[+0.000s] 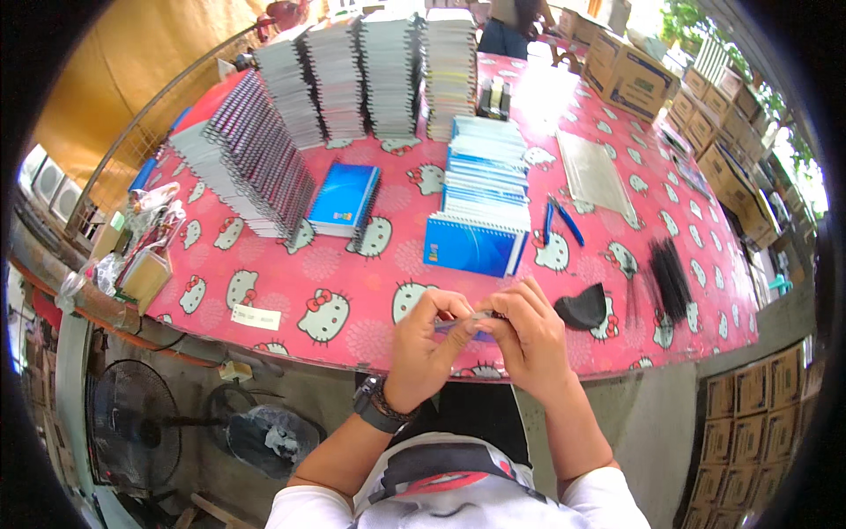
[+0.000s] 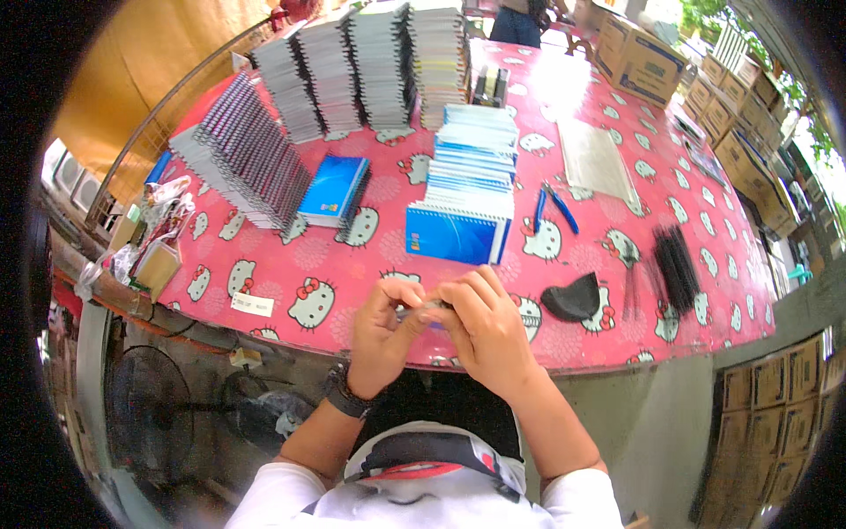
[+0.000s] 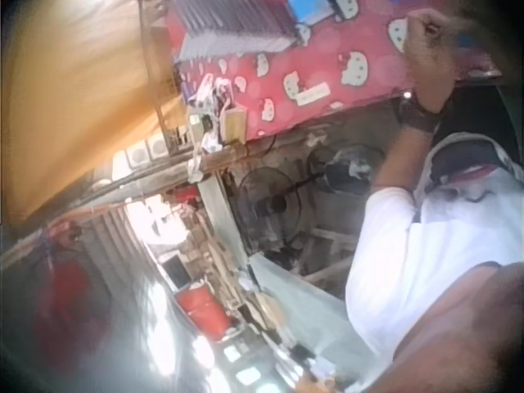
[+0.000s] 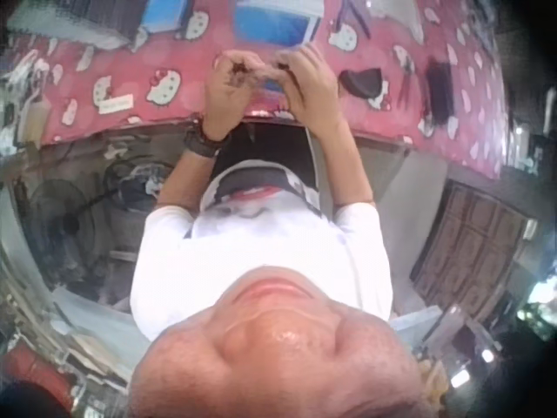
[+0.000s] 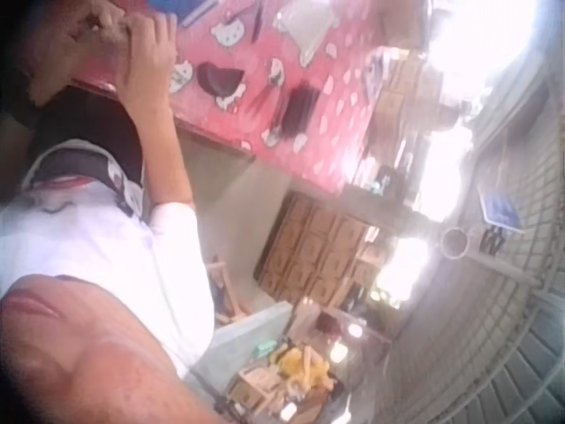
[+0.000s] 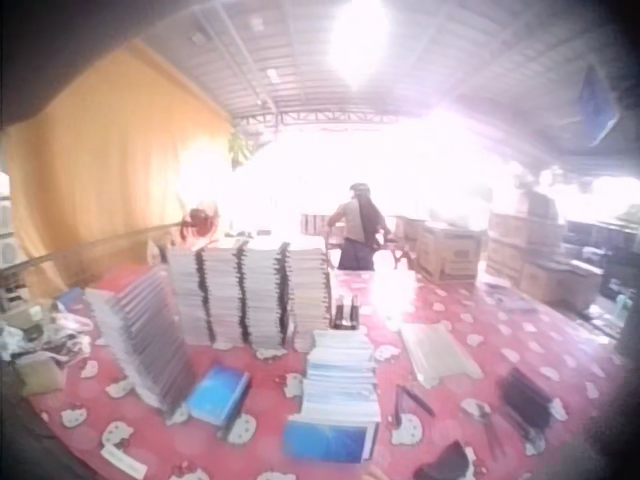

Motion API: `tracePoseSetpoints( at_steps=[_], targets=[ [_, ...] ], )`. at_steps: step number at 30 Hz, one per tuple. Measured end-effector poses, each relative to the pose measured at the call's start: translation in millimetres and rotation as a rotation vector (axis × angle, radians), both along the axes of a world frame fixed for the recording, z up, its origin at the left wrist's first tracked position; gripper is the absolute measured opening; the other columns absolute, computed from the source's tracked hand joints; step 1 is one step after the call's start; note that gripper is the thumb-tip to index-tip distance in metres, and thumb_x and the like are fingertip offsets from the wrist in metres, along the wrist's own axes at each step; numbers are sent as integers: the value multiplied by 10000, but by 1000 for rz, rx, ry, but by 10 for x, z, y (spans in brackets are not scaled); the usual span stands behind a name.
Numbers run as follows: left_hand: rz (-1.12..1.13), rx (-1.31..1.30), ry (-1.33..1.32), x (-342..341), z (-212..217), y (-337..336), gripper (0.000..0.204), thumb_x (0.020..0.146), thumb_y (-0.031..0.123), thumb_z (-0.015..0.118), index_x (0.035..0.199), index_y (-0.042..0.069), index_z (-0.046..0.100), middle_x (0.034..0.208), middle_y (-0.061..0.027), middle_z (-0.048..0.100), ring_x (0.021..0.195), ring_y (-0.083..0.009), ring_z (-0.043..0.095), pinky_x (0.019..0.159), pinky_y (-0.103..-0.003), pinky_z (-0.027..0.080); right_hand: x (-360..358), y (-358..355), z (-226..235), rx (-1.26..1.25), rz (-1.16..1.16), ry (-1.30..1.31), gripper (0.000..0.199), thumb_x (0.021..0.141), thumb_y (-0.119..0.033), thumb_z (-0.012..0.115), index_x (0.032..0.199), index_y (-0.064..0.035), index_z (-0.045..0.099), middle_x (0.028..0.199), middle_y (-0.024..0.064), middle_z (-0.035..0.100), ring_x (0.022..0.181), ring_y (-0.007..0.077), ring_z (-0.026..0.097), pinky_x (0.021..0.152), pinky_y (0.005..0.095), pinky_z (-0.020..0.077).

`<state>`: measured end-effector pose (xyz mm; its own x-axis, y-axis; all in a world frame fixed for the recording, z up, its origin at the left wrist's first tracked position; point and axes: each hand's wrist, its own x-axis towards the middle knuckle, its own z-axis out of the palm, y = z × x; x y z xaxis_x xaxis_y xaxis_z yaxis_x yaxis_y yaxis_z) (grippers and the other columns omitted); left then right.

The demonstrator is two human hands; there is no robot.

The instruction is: The person assembles small blue spiral notebooks by manually threading a black plastic coil through the pre-punched holes of a stack of pages and covers, using their fingers and a small black tool to guide the coil through.

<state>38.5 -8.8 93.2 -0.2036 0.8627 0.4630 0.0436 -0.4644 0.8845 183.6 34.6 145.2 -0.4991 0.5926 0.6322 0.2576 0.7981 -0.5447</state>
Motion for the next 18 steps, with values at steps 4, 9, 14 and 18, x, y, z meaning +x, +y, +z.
tracePoseSetpoints(
  at_steps=[4,9,14,18],
  targets=[
    [92,-62,101,-19,55,4,218,889,184,626,1015,24,547,943,-85,603,845,-159,561,759,-295,447,8,58,-72,6,8,-48,369,790,-137,671,1104,8,544,1013,158,585,912,344,531,781,400,445],
    [422,9,377,-682,315,524,260,961,252,468,1003,9,553,889,-116,553,831,-254,549,770,-366,422,207,170,-41,60,-204,87,638,780,-265,721,1290,7,451,1235,182,518,1123,339,487,947,418,388],
    [588,92,1252,-1794,689,1523,220,892,236,463,911,64,598,881,-77,590,895,-271,554,768,-455,387,445,162,-223,-259,-248,114,362,782,-142,693,1109,-11,609,1086,159,607,1002,284,556,859,360,439],
    [417,-182,1558,-1940,260,2136,312,895,297,480,1081,63,569,1130,-111,536,1093,-293,479,868,-560,347,508,31,-483,-316,-278,100,292,772,-96,684,1050,-19,633,1042,154,620,962,269,566,826,340,448]
  ],
)
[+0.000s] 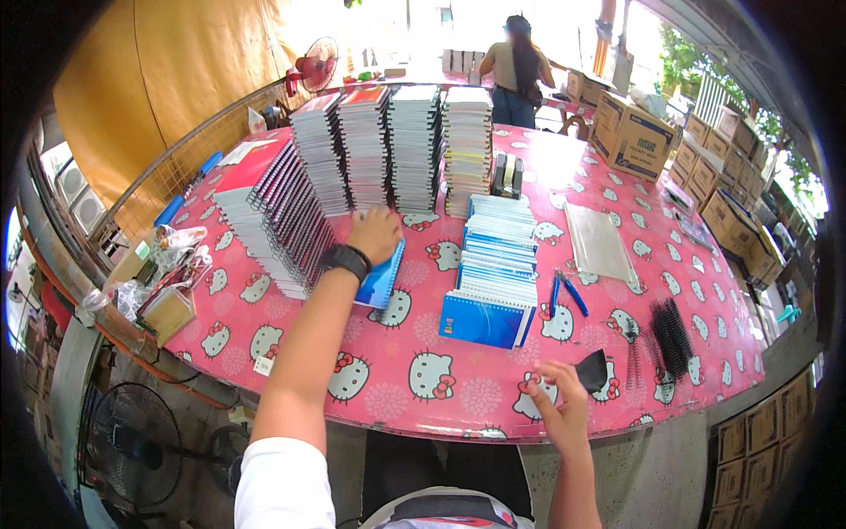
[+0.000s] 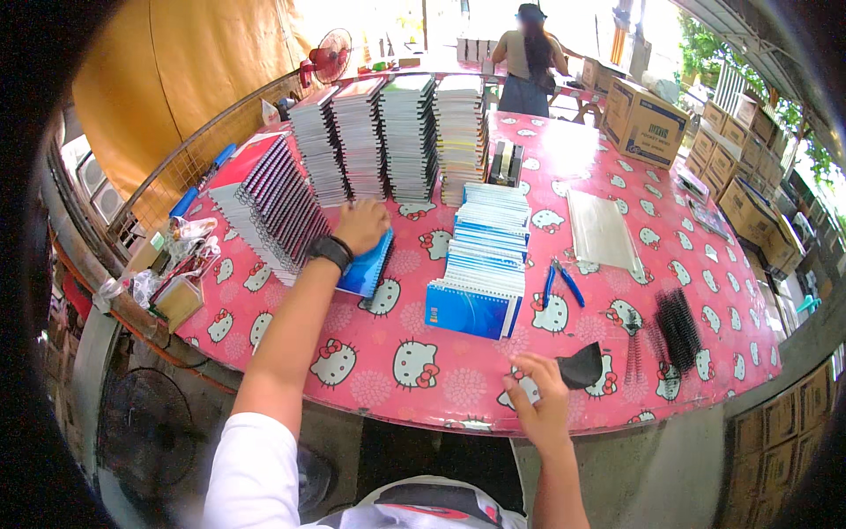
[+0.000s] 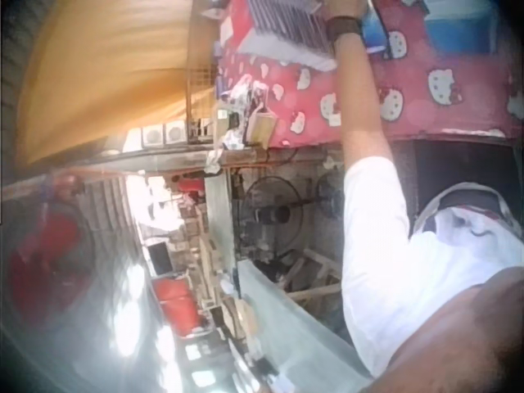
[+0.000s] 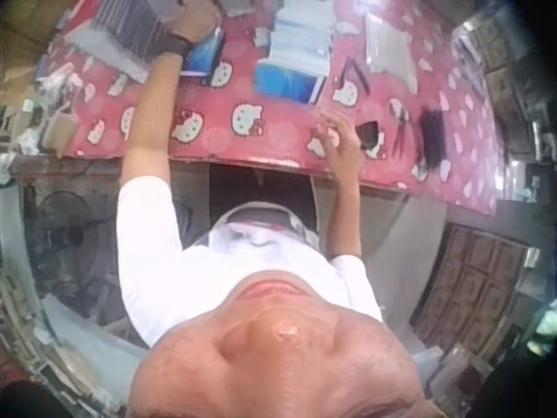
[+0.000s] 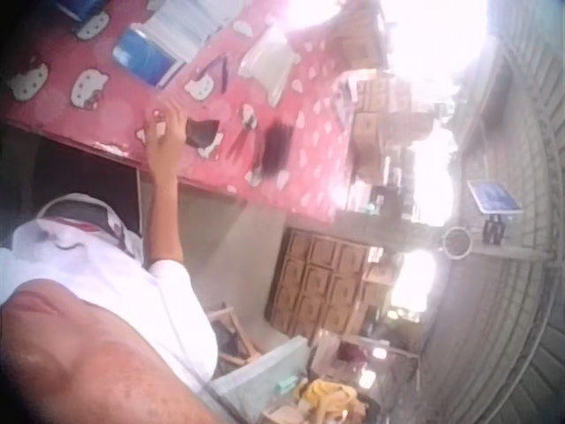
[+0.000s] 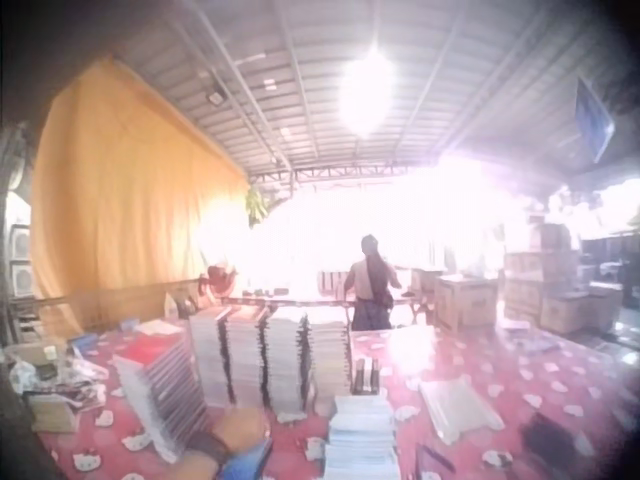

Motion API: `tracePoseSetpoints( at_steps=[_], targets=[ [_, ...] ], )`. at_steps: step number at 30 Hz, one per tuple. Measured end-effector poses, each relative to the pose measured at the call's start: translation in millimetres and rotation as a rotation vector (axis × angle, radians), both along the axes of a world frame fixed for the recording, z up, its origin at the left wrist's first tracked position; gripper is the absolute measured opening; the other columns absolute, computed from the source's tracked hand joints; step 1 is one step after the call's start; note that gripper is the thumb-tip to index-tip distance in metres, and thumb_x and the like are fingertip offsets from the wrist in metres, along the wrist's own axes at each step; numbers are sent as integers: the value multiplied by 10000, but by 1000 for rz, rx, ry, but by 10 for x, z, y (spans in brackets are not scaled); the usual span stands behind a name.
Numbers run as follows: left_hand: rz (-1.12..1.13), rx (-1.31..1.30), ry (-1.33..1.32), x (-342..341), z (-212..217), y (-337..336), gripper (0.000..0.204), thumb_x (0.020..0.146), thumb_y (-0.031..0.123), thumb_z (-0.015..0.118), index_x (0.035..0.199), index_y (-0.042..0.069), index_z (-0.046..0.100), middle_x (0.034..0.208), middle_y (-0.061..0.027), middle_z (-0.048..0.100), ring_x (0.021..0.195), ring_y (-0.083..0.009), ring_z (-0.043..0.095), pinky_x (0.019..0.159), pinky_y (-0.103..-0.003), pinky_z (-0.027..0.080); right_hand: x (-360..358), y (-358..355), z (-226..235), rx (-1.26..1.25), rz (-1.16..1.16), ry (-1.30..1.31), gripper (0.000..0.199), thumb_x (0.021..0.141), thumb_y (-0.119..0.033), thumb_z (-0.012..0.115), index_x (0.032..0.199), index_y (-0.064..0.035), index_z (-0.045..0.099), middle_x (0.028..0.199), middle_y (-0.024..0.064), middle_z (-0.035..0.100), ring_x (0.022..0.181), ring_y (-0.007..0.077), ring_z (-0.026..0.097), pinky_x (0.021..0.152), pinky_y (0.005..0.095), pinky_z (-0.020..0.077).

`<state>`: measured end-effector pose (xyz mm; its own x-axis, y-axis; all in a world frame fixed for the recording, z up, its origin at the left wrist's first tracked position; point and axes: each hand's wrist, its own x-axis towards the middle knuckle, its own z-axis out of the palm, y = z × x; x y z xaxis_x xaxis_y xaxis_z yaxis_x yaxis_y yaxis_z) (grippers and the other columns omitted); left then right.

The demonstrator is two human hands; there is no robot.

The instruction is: The person assembles small blue spiral notebooks by manually threading a black plastic coil through the pre-punched holes of a stack of pages and covers, using their fingers and a small black tool to guide the coil through.

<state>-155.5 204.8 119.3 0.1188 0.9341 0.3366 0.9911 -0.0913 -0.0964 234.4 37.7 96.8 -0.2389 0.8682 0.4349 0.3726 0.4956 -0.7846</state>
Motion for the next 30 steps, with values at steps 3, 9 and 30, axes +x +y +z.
tracePoseSetpoints(
  at_steps=[3,9,30],
  targets=[
    [133,106,-177,7,-440,-3,482,872,403,524,1241,94,502,1327,-141,423,1250,-328,365,963,-626,276,74,-62,-116,6,-16,-11,284,758,-62,681,1037,-28,638,1043,144,624,953,268,568,820,346,448],
    [455,-215,-367,409,-246,-448,1101,582,649,711,1441,136,253,1487,-188,232,1333,-439,261,1031,-642,229,185,33,-197,-19,-61,-41,248,758,-40,674,1004,-26,649,986,124,635,942,269,573,814,342,447],
    [-356,472,-1344,1474,-205,-1405,697,730,120,759,1314,19,392,1360,-173,390,1242,-265,388,1048,-428,292,-485,806,271,256,176,-87,225,673,-27,711,854,-33,578,797,113,595,765,315,572,663,367,444]
  ],
)
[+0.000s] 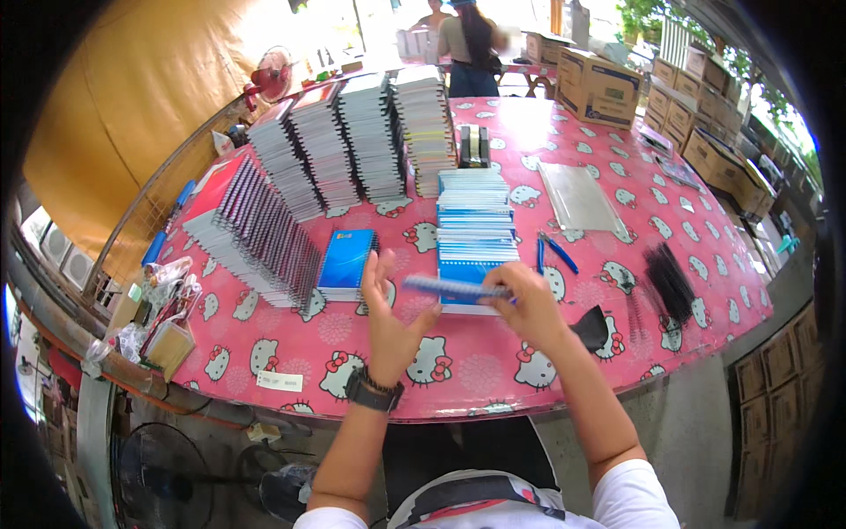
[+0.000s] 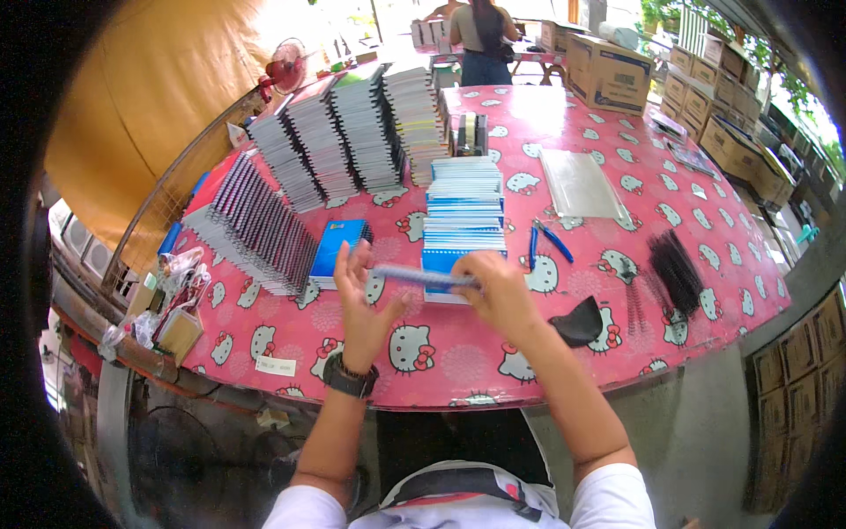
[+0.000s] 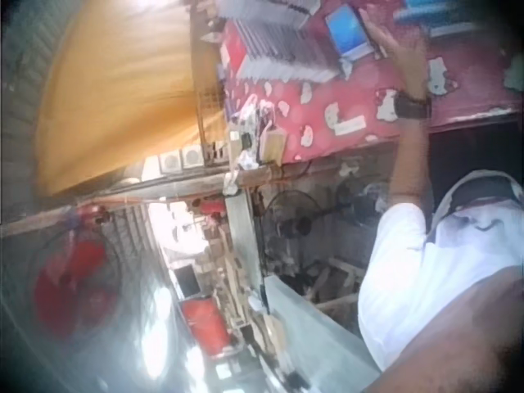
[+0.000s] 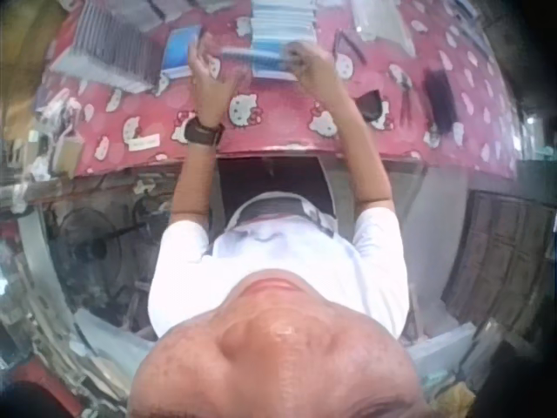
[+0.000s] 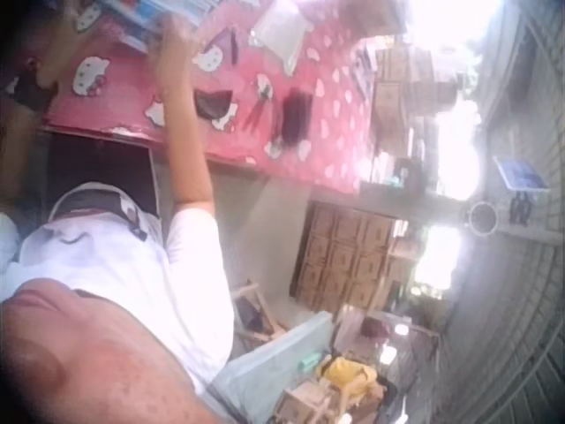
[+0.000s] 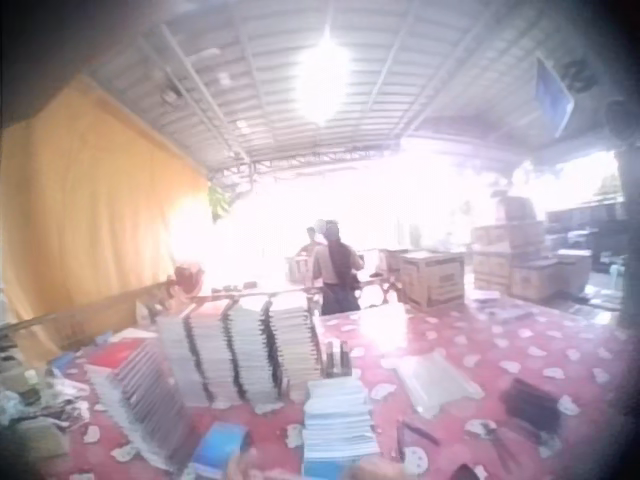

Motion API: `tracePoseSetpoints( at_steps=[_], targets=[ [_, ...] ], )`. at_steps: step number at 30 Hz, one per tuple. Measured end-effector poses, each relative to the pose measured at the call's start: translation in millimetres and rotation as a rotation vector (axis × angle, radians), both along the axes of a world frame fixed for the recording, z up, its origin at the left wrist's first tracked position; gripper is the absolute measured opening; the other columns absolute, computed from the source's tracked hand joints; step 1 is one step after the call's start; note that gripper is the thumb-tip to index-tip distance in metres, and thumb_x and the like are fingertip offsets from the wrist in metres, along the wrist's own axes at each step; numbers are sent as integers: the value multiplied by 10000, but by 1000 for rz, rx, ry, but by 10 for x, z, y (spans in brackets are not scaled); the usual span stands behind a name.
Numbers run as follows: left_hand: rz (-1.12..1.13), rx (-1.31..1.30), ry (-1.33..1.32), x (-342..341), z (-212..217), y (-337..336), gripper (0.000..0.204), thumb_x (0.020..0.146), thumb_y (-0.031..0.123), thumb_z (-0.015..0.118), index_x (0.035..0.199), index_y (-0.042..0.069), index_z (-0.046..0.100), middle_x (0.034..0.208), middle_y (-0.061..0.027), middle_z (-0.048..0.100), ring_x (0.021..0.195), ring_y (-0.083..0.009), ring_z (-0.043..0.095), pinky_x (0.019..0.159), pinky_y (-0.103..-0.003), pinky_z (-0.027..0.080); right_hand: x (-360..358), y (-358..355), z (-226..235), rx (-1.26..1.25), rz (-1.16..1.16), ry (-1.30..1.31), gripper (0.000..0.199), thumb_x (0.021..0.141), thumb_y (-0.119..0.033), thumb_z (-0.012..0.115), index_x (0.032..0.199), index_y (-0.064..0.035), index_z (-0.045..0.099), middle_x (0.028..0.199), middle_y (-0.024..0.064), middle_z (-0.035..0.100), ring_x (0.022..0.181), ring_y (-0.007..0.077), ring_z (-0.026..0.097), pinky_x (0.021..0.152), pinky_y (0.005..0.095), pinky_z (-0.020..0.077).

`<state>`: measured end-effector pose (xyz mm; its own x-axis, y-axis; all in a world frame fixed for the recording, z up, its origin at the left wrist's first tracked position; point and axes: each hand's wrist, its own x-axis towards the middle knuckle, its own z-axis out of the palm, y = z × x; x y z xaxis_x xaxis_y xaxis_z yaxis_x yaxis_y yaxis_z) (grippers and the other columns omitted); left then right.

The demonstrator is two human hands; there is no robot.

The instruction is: The person assembles small blue spiral notebooks by manually threading a black plastic coil through the pre-punched holes of a stack of pages and covers, using their fingers and a small black tool to guide the coil through.

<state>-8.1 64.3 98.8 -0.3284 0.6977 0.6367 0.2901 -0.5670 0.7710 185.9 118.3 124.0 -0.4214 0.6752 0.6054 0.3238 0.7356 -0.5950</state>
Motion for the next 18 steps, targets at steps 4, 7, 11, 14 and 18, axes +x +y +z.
tracePoseSetpoints(
  at_steps=[4,7,11,14,18],
  targets=[
    [-328,-549,-242,-87,-447,-477,546,770,83,729,1223,28,429,1161,-91,512,1055,-176,501,934,-352,405,43,-526,-271,-302,36,235,210,765,-65,696,943,-35,589,817,67,606,780,204,576,701,310,447],
    [-340,-584,-291,80,-677,-652,503,782,86,723,1191,36,434,1100,-55,530,989,-140,513,871,-314,432,-21,-698,-734,-589,-20,594,194,855,-126,650,1012,-33,583,871,31,603,813,117,550,728,266,439],
    [-94,-400,-142,331,-592,-741,602,772,36,684,1292,26,379,1191,-105,506,1103,-207,500,976,-346,371,-142,-829,-869,-612,-129,569,205,904,-150,586,1059,-18,569,912,40,593,854,104,538,772,260,440],
    [490,-9,374,526,-486,-760,604,773,25,634,1335,55,414,1235,-136,513,1154,-273,496,1093,-442,222,-250,-885,-761,-621,-38,544,212,896,-137,577,1049,9,566,910,80,618,860,150,588,773,300,468],
    [258,-99,789,588,-453,-764,345,782,-26,590,1101,93,647,1018,-64,626,994,-229,568,1003,-420,303,24,-665,-643,-513,-68,299,182,900,-129,554,1009,9,603,915,113,655,864,154,623,748,315,494]
  ],
)
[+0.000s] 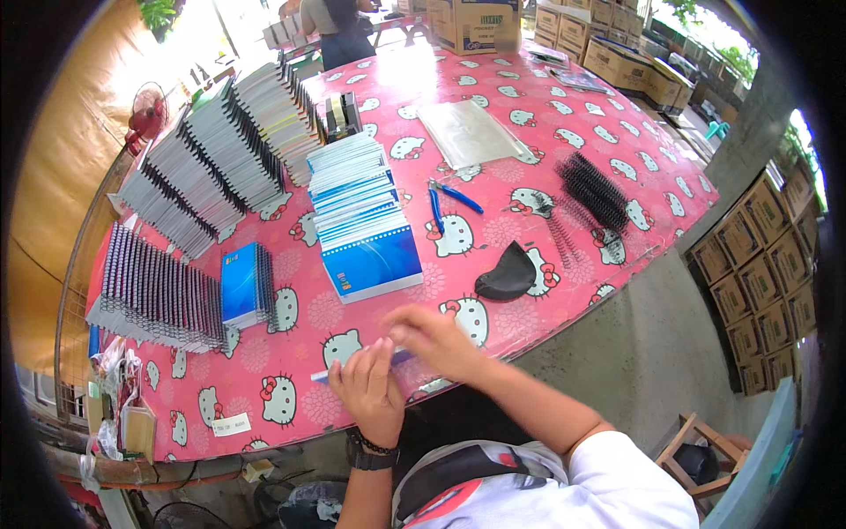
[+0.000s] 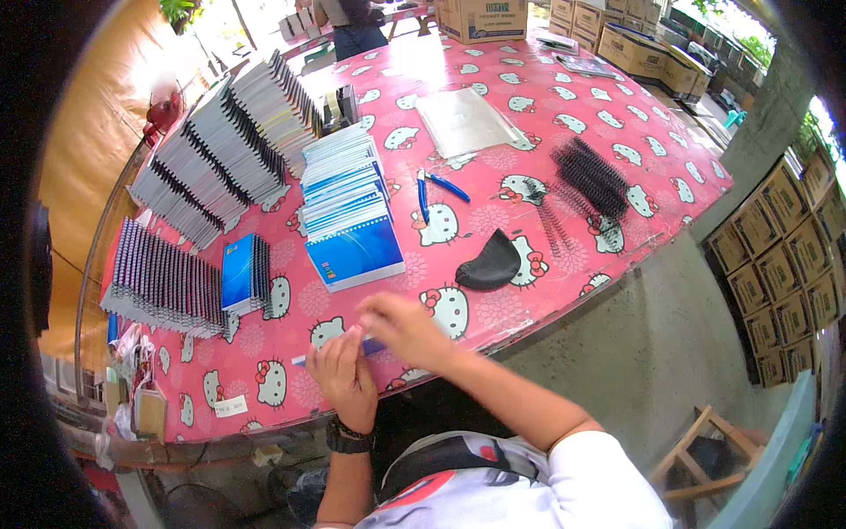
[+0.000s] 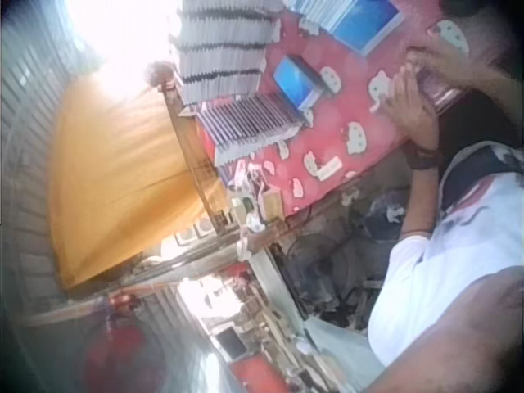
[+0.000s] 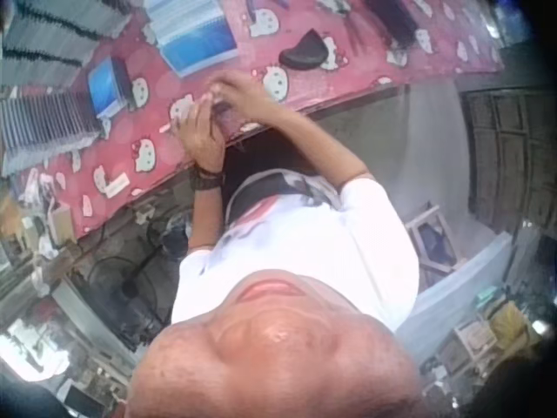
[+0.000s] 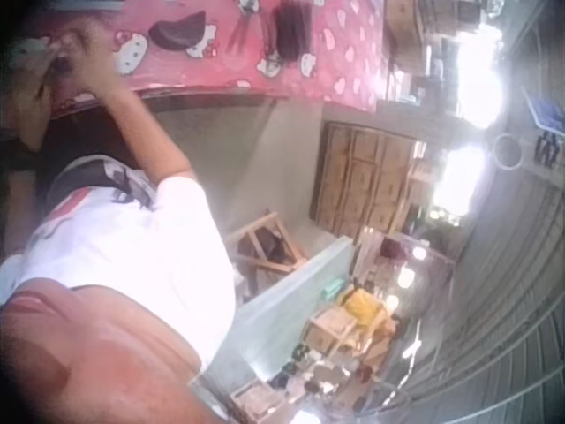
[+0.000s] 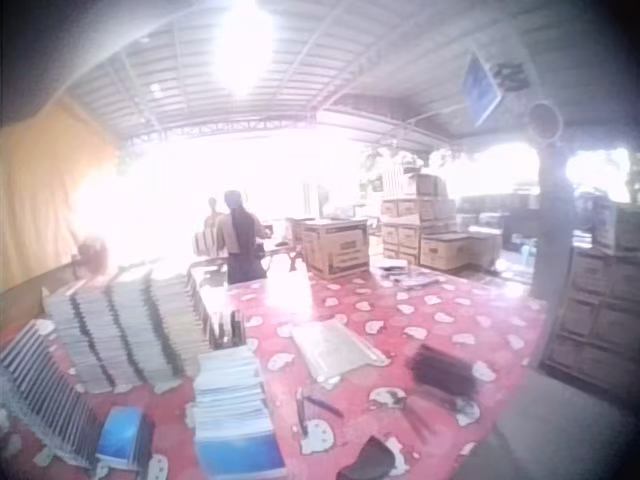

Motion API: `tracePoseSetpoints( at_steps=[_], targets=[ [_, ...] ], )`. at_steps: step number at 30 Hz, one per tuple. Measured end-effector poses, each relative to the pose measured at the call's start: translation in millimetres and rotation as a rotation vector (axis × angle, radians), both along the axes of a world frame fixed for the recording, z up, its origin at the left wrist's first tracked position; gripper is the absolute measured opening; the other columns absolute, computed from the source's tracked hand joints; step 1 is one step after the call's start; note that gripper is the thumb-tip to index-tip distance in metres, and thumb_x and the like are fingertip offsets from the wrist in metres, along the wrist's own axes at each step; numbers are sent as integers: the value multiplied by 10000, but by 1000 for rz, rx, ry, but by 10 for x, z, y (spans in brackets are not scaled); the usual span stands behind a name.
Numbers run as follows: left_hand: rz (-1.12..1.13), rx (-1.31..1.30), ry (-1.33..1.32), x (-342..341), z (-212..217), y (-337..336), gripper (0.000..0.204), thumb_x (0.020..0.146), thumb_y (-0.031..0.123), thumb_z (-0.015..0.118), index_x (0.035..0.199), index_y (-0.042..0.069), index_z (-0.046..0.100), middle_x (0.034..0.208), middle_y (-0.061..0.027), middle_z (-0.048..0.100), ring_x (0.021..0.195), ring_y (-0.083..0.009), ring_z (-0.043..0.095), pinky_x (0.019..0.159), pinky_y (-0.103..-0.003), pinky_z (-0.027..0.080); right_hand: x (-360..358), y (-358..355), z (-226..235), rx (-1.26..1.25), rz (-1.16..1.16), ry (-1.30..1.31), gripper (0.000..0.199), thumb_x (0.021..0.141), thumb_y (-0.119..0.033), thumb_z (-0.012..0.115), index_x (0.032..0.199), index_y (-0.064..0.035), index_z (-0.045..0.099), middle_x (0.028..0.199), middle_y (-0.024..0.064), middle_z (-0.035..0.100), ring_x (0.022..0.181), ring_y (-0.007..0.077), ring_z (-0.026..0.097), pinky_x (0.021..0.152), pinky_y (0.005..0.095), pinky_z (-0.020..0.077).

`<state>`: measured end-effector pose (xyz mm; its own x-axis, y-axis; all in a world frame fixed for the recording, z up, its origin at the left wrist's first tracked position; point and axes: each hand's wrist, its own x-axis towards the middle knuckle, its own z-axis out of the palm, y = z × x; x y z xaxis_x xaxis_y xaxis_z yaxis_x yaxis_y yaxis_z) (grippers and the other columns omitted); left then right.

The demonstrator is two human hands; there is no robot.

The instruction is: The person assembles small blue spiral notebooks by manually threading a black plastic coil through the pre-punched holes of a stack of pages and covers, using their fingers and a small black tool to guide the coil through.

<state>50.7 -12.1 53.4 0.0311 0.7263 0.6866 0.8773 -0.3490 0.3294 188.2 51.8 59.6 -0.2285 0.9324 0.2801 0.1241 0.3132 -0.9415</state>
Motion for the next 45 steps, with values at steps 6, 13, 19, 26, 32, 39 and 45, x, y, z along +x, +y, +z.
tracePoseSetpoints(
  at_steps=[6,13,19,26,32,39,45],
  targets=[
    [-109,18,58,6,15,132,329,732,-3,635,1031,122,692,988,-15,632,905,-186,562,828,-359,340,2028,1125,-266,287,-941,-713,262,772,-205,681,949,-17,637,814,191,635,848,337,609,767,418,464],
    [-114,-8,63,-114,82,137,349,707,0,626,1012,152,700,974,15,633,887,-166,559,844,-354,336,2401,1386,-307,26,-807,-438,340,628,-113,802,907,-14,635,730,64,638,672,178,609,650,313,485],
    [-272,-5,-35,-180,197,178,279,708,20,623,959,119,695,922,5,658,822,-178,576,767,-330,362,2294,1196,68,90,-744,-473,303,738,-96,719,1024,-25,649,765,72,635,690,143,593,663,288,482],
    [-293,-80,-61,-166,208,199,209,736,34,657,929,105,691,897,-15,662,811,-185,584,736,-328,360,864,68,431,-56,130,-261,228,847,-65,606,1068,-25,645,835,92,623,711,184,592,682,286,482],
    [-360,-115,-85,-181,246,234,173,757,46,667,920,100,689,873,-25,662,824,-199,587,750,-328,374,712,19,289,4,140,-307,225,763,-27,671,987,-48,665,842,82,629,725,175,608,668,295,484],
    [-301,-122,-32,-153,263,194,265,750,86,681,1013,113,673,893,-21,653,843,-200,581,787,-346,363,683,27,279,82,203,-344,238,698,39,687,924,-35,671,917,72,651,906,194,617,807,300,474],
    [-258,-195,43,-144,199,156,348,749,114,674,1095,117,634,899,-11,630,876,-183,564,839,-390,323,711,57,290,239,286,-368,213,711,6,654,914,-57,644,805,78,570,839,263,538,756,362,441]
  ],
)
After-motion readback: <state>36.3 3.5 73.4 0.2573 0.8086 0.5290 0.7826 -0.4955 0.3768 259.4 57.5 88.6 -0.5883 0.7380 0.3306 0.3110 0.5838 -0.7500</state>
